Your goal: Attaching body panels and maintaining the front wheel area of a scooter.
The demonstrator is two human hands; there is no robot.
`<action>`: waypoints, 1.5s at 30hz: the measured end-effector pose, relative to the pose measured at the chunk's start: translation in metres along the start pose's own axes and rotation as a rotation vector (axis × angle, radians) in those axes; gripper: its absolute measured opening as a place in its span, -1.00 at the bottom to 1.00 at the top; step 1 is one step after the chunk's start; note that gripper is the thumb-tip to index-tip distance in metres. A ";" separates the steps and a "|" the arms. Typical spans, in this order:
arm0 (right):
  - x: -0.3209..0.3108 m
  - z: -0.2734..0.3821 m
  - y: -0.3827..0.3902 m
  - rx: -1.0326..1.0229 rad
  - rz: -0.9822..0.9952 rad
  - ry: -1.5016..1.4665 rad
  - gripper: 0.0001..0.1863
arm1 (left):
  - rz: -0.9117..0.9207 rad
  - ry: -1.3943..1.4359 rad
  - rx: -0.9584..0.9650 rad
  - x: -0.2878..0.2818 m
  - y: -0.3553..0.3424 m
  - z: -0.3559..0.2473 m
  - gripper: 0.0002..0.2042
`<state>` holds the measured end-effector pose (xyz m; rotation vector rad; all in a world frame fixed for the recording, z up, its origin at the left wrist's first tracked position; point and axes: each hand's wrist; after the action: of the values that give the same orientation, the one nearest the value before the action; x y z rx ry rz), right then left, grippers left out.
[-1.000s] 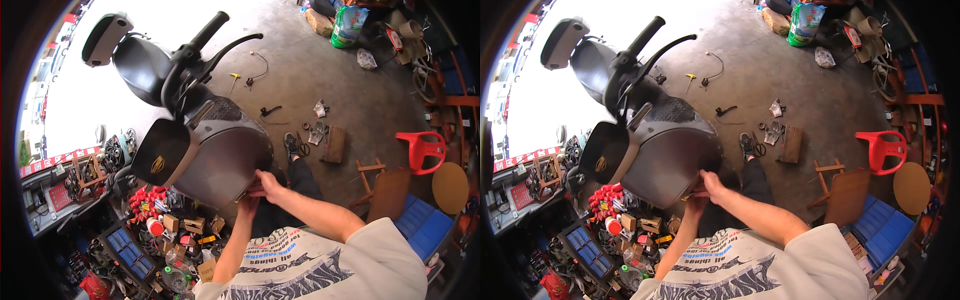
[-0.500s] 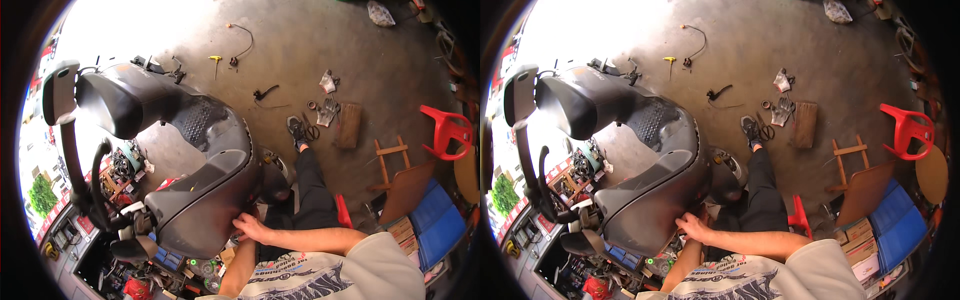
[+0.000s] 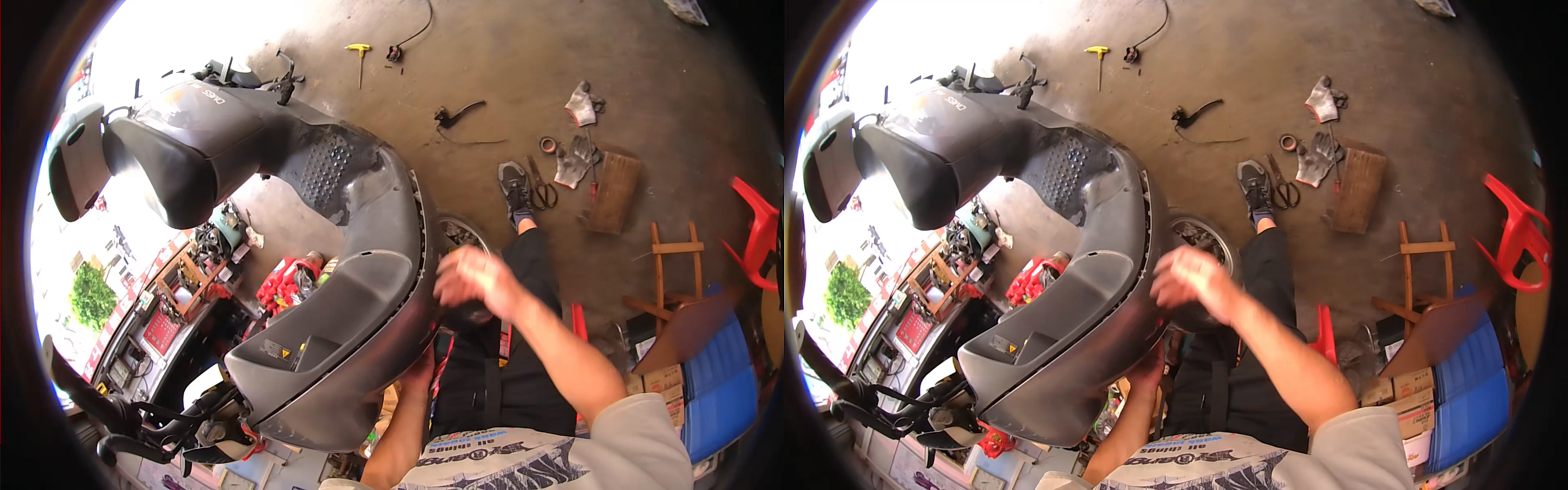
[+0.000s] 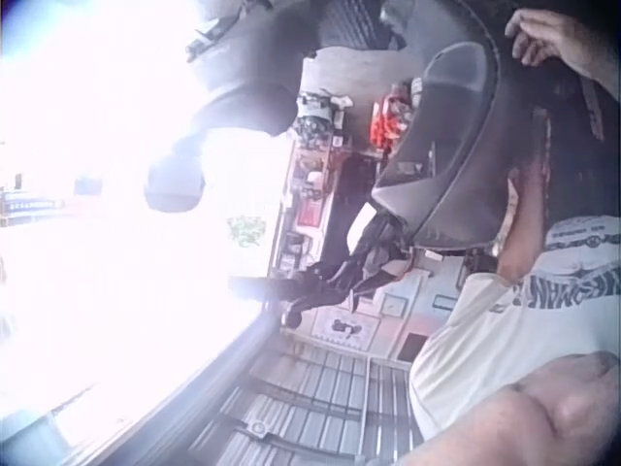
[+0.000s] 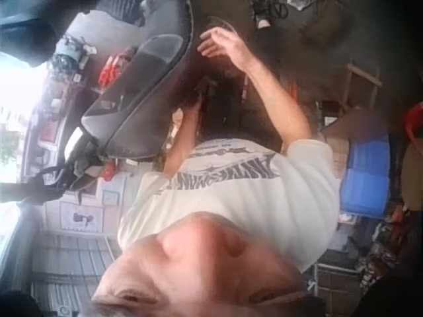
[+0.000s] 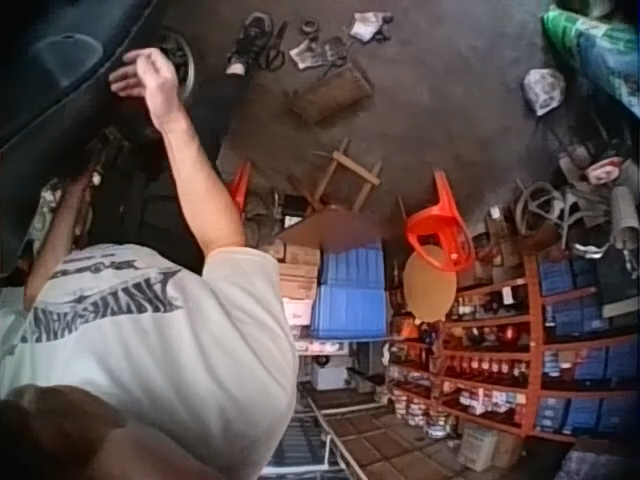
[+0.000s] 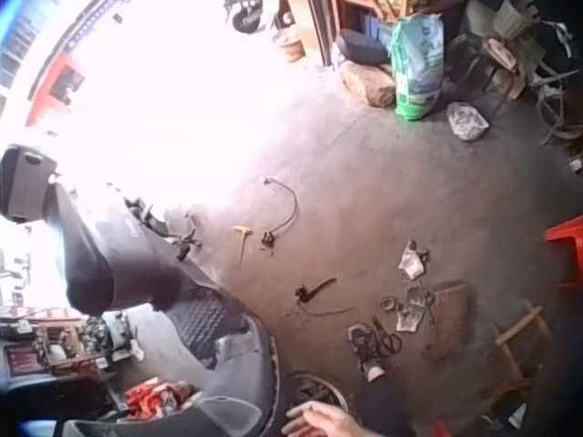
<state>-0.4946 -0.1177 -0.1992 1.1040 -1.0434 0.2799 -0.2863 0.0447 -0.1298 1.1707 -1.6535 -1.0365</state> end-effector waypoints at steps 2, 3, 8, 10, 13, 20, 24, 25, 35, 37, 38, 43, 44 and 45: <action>-0.046 -0.010 -0.061 -0.138 -0.279 0.208 -0.65 | 0.006 0.128 0.001 -0.012 -0.002 -0.008 -0.48; -0.064 -0.015 -0.092 -0.175 -0.383 0.381 -0.61 | -0.030 0.106 0.000 -0.007 0.000 -0.006 -0.48; -0.091 -0.039 -0.213 -0.251 -0.586 0.859 -0.43 | -0.083 0.125 -0.044 -0.001 -0.002 -0.005 -0.48; -0.092 -0.043 -0.238 -0.229 -0.577 0.882 -0.40 | -0.057 0.134 -0.078 0.002 -0.001 -0.004 -0.48; -0.091 -0.051 -0.261 -0.134 -0.573 0.880 -0.40 | -0.065 0.217 -0.120 0.006 0.000 -0.005 -0.48; -0.086 -0.067 -0.264 -0.183 -0.621 0.983 -0.46 | -0.050 0.177 -0.169 0.007 -0.002 -0.008 -0.47; -0.084 -0.070 -0.262 -0.181 -0.637 0.990 -0.49 | -0.027 0.079 -0.146 0.015 -0.004 -0.006 -0.48; -0.085 -0.070 -0.262 -0.189 -0.636 0.989 -0.50 | -0.008 0.023 -0.130 0.018 -0.003 -0.005 -0.48; -0.089 -0.075 -0.266 -0.292 -0.667 0.889 -0.47 | -0.083 0.092 -0.066 0.014 -0.006 -0.002 -0.46; -0.090 -0.080 -0.252 -0.238 -0.638 0.745 -0.45 | -0.107 0.040 -0.047 0.018 -0.005 -0.003 -0.46; -0.086 -0.083 -0.242 -0.217 -0.622 0.694 -0.44 | -0.118 0.044 -0.040 0.013 -0.004 -0.006 -0.46; -0.047 -0.099 -0.174 -0.107 -0.561 0.374 -0.42 | -0.064 -0.277 -0.110 -0.016 -0.005 -0.021 -0.46; -0.045 -0.100 -0.164 -0.102 -0.569 0.306 -0.41 | -0.061 -0.274 -0.116 -0.007 -0.006 -0.018 -0.46; -0.043 -0.101 -0.160 -0.104 -0.573 0.311 -0.41 | -0.039 -0.293 -0.103 0.003 -0.005 -0.015 -0.47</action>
<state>-0.3578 -0.0964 -0.3351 1.1720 -0.4331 -0.0644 -0.2712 0.0383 -0.1292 1.0234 -1.7808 -1.3533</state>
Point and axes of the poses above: each hand's wrist, its own y-axis away from the middle knuckle, its own x-axis out of the palm, z = x × y, and after that the axes turned 2 degrees about -y, right-handed
